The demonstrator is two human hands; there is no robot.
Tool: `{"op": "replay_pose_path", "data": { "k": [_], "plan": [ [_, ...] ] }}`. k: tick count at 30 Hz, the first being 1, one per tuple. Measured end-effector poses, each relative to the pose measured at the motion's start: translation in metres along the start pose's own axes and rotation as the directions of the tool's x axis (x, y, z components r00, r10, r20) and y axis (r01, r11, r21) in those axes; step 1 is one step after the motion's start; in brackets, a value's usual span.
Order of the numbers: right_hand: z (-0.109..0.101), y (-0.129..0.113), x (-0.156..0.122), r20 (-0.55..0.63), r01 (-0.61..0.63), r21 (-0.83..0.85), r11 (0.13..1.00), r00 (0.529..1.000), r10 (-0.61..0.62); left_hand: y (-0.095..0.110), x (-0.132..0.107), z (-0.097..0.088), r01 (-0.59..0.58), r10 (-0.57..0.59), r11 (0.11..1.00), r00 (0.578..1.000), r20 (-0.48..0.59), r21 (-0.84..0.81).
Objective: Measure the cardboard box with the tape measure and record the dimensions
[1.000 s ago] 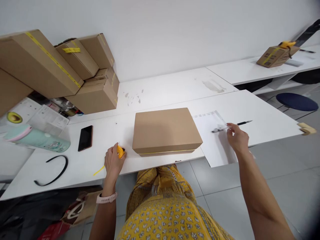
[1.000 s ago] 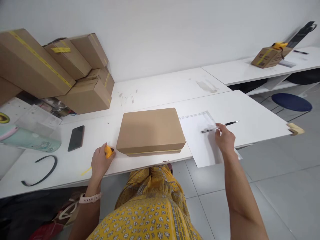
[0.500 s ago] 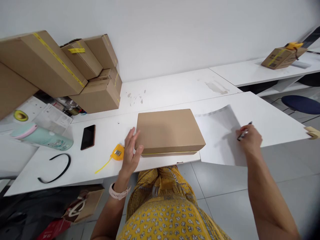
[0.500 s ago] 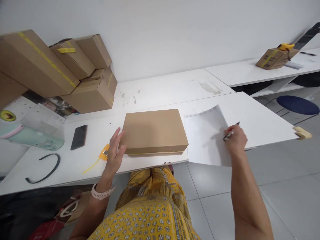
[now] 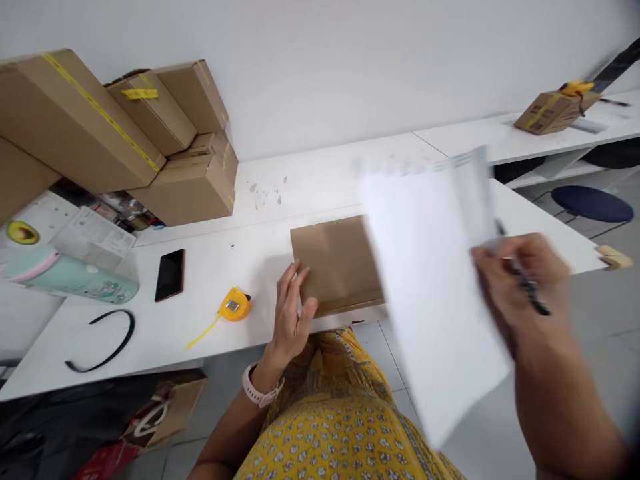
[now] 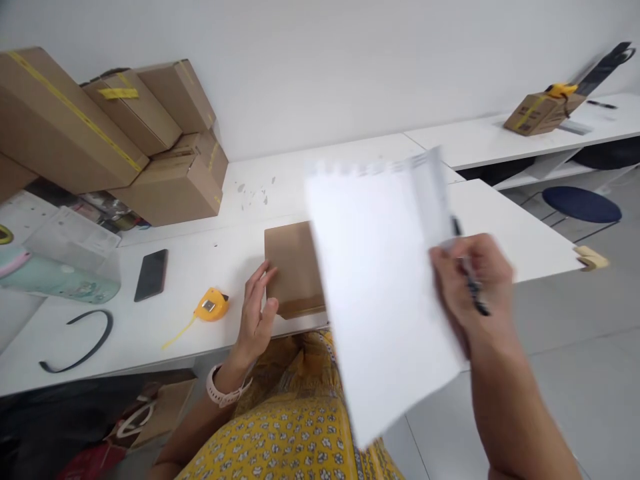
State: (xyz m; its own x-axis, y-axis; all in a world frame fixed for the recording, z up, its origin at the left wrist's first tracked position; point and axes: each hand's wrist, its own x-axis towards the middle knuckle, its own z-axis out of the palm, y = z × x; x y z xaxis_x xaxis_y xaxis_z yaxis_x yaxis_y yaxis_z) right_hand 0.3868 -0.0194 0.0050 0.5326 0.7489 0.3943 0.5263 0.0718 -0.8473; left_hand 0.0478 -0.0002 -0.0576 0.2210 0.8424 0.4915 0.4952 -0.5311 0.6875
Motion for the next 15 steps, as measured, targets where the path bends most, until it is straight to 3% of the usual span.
{"op": "replay_pose_path", "data": {
  "k": [3,6,10,13,15],
  "plan": [
    [0.029,0.001,-0.016,0.238,0.034,0.061,0.998,0.97,-0.048,0.008,0.009,-0.008,-0.067,0.064,0.998,0.987,-0.148,-0.017],
    [0.035,0.0,-0.026,0.295,0.084,0.009,0.996,0.952,-0.083,0.018,0.021,-0.013,-0.194,0.205,0.977,0.968,-0.147,0.082],
    [0.032,-0.001,-0.037,0.298,0.17,-0.054,0.984,0.943,-0.146,0.024,0.035,-0.004,-0.394,0.365,0.896,0.916,0.163,0.205],
    [0.027,-0.002,-0.043,0.303,0.213,-0.155,0.965,0.939,-0.159,0.02,0.039,0.009,-0.448,0.331,0.856,0.858,0.392,0.257],
    [0.022,-0.005,-0.042,0.227,0.252,-0.312,0.916,0.956,-0.186,0.018,0.039,0.015,-0.448,0.281,0.844,0.838,0.468,0.294]
  ]
}}
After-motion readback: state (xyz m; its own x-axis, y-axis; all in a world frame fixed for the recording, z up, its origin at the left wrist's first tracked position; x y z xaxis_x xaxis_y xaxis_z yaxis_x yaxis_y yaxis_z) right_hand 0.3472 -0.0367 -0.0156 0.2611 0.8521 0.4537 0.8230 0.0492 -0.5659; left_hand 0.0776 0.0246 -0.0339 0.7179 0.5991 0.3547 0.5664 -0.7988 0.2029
